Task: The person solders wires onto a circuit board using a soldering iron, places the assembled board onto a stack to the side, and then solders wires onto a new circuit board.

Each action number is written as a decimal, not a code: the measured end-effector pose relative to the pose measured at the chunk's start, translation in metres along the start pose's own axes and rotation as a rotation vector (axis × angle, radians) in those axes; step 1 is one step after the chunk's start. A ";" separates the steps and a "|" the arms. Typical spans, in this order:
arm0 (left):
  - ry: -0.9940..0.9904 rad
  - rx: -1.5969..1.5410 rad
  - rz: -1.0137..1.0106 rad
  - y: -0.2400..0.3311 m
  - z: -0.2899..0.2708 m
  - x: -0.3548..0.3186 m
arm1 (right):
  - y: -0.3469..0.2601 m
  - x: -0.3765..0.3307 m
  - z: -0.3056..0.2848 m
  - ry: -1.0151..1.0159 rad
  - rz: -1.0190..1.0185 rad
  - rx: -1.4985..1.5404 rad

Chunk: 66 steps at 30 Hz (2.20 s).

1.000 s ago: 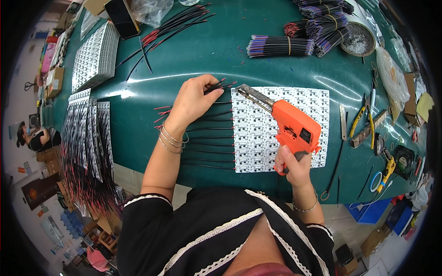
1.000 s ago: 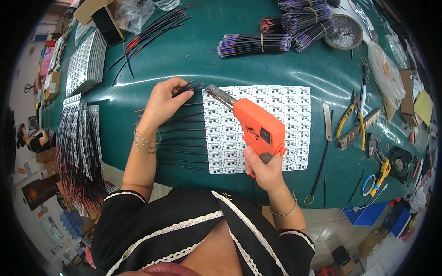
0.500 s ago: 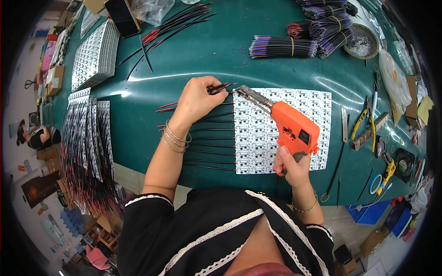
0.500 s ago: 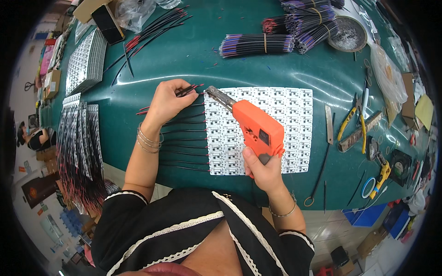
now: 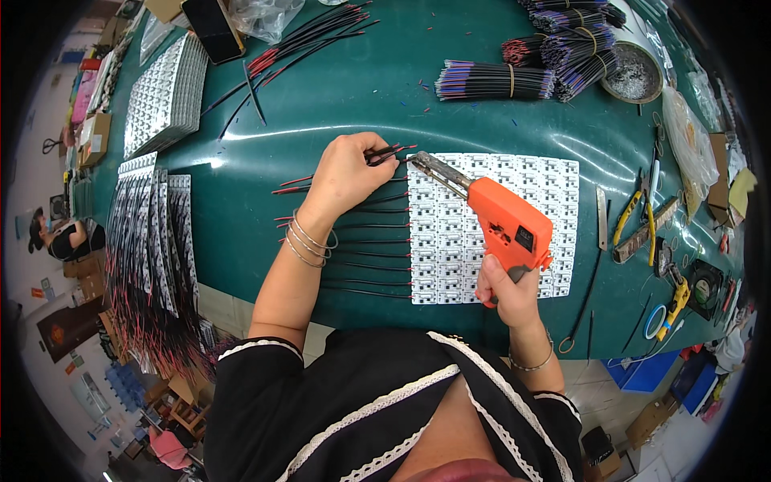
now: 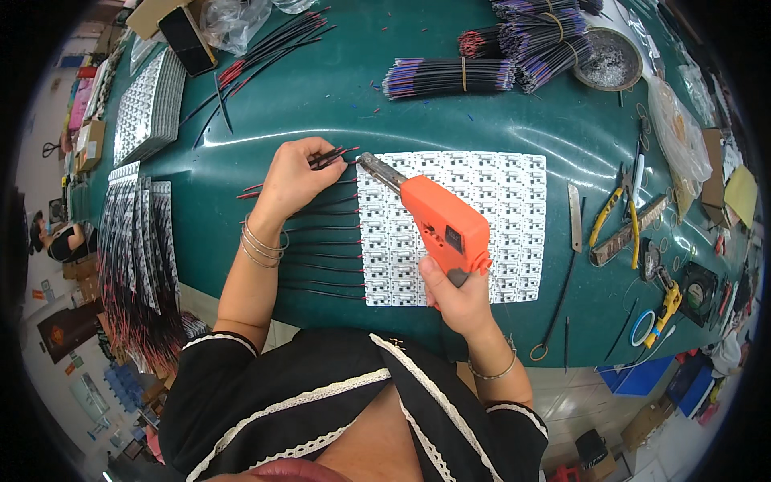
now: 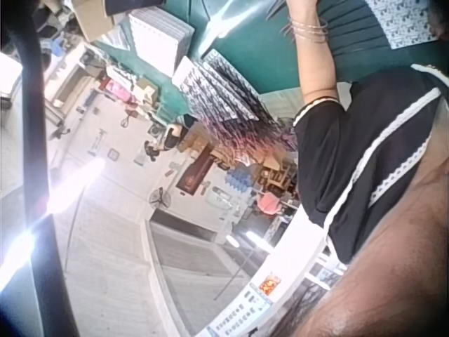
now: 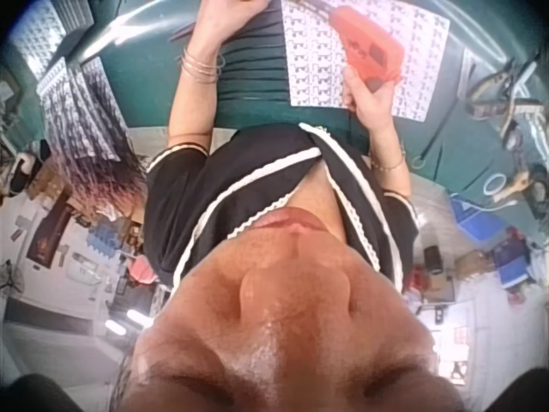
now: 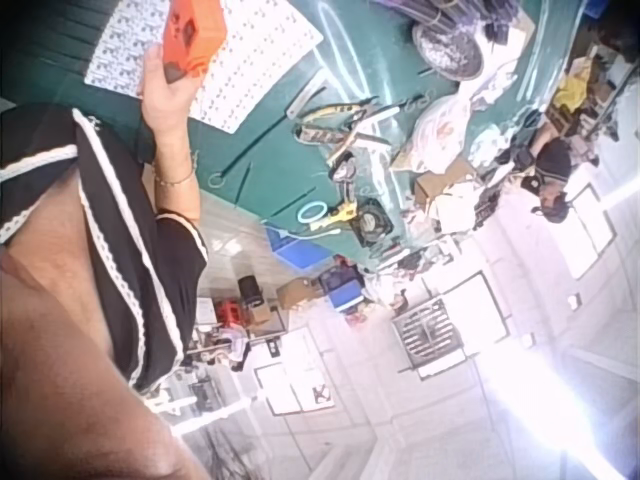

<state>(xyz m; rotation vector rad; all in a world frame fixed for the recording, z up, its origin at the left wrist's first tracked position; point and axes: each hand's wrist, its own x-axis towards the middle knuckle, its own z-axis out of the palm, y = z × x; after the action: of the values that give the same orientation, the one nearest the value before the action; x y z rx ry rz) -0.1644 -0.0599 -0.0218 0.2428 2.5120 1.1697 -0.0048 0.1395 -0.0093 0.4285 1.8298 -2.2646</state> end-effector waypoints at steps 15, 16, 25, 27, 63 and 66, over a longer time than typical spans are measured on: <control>-0.081 0.032 0.048 0.008 -0.008 0.003 | 0.003 -0.005 -0.002 0.047 0.025 0.066; -0.093 0.027 0.058 0.006 -0.008 0.004 | 0.003 -0.005 -0.002 0.050 0.021 0.066; -0.104 0.054 0.106 0.005 -0.009 0.008 | 0.004 -0.004 -0.001 0.012 -0.013 0.100; -0.104 0.064 0.100 0.006 -0.009 0.008 | 0.005 -0.004 -0.001 0.005 -0.011 0.085; 0.117 0.095 0.426 0.031 -0.016 -0.031 | 0.019 -0.075 -0.023 0.161 -0.219 0.277; 0.031 0.198 0.520 0.043 -0.005 -0.068 | 0.028 -0.093 -0.028 0.129 -0.243 0.223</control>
<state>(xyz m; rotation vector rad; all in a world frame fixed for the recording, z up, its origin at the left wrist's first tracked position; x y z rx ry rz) -0.1039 -0.0568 0.0308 0.9836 2.6761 1.0945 0.0945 0.1587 -0.0086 0.4165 1.7794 -2.6790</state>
